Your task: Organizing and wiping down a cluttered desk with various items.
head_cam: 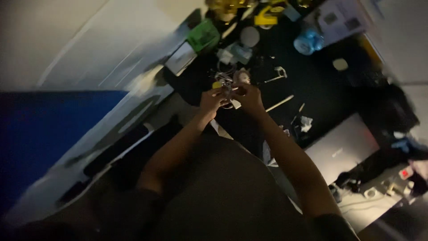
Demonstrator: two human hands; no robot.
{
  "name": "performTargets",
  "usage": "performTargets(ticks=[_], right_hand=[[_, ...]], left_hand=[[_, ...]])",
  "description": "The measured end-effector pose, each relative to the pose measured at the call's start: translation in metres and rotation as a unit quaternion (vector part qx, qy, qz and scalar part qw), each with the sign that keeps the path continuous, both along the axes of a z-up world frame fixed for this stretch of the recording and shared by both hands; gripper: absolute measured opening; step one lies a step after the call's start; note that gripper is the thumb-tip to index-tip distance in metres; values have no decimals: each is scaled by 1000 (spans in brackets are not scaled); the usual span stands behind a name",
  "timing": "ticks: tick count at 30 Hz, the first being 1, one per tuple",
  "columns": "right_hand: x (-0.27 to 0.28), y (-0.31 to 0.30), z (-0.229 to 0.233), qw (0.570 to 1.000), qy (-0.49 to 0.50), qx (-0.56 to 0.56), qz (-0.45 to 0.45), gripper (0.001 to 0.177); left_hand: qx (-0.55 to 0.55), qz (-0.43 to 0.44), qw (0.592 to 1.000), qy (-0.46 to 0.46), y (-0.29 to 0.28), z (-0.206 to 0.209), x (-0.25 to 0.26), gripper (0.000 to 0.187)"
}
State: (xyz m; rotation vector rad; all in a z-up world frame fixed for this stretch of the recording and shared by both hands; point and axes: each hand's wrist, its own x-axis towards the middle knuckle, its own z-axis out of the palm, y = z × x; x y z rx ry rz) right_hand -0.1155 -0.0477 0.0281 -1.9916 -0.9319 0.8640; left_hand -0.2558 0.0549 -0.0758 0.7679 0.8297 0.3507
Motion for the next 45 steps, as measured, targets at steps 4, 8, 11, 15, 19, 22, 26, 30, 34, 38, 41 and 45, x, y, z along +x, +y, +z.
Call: performTargets(ticks=[4, 8, 11, 15, 19, 22, 26, 30, 34, 38, 41, 45], right_hand=[[-12, 37, -33, 993, -58, 40, 90, 39], [-40, 75, -40, 991, 31, 18, 131, 37], [-56, 95, -58, 992, -17, -13, 124, 38], [-62, 113, -101, 992, 46, 37, 111, 37], [-70, 127, -116, 989, -65, -10, 135, 36], [-75, 134, -129, 995, 22, 11, 97, 38], [-84, 139, -116, 994, 46, -59, 83, 34], [-82, 143, -111, 996, -14, 14, 84, 39], [-73, 143, -105, 987, -98, -88, 88, 43], [-61, 134, -106, 994, -59, -23, 84, 44], [-56, 129, -106, 998, -10, -13, 68, 39], [-48, 123, -131, 996, -66, -9, 60, 34]], left_hand=[[40, 68, 997, 20, 19, 34, -33, 31], [22, 87, 995, 37, 35, 14, -61, 25], [17, 113, 993, 35, 44, -22, -74, 20], [27, 119, 992, 10, 57, -62, -84, 18], [53, 150, 987, 7, 63, -122, -74, 15], [-27, 200, 979, 17, 67, -183, -66, 8], [5, 190, 981, -38, 70, -173, -66, 18], [7, 186, 981, 52, 77, -154, -63, 15], [53, 196, 979, -28, 77, -126, -61, 21], [107, 134, 981, 88, 74, -94, -53, 15], [108, 136, 983, 53, 68, -92, -48, 17], [98, 187, 977, -40, 61, -111, -39, 17]])
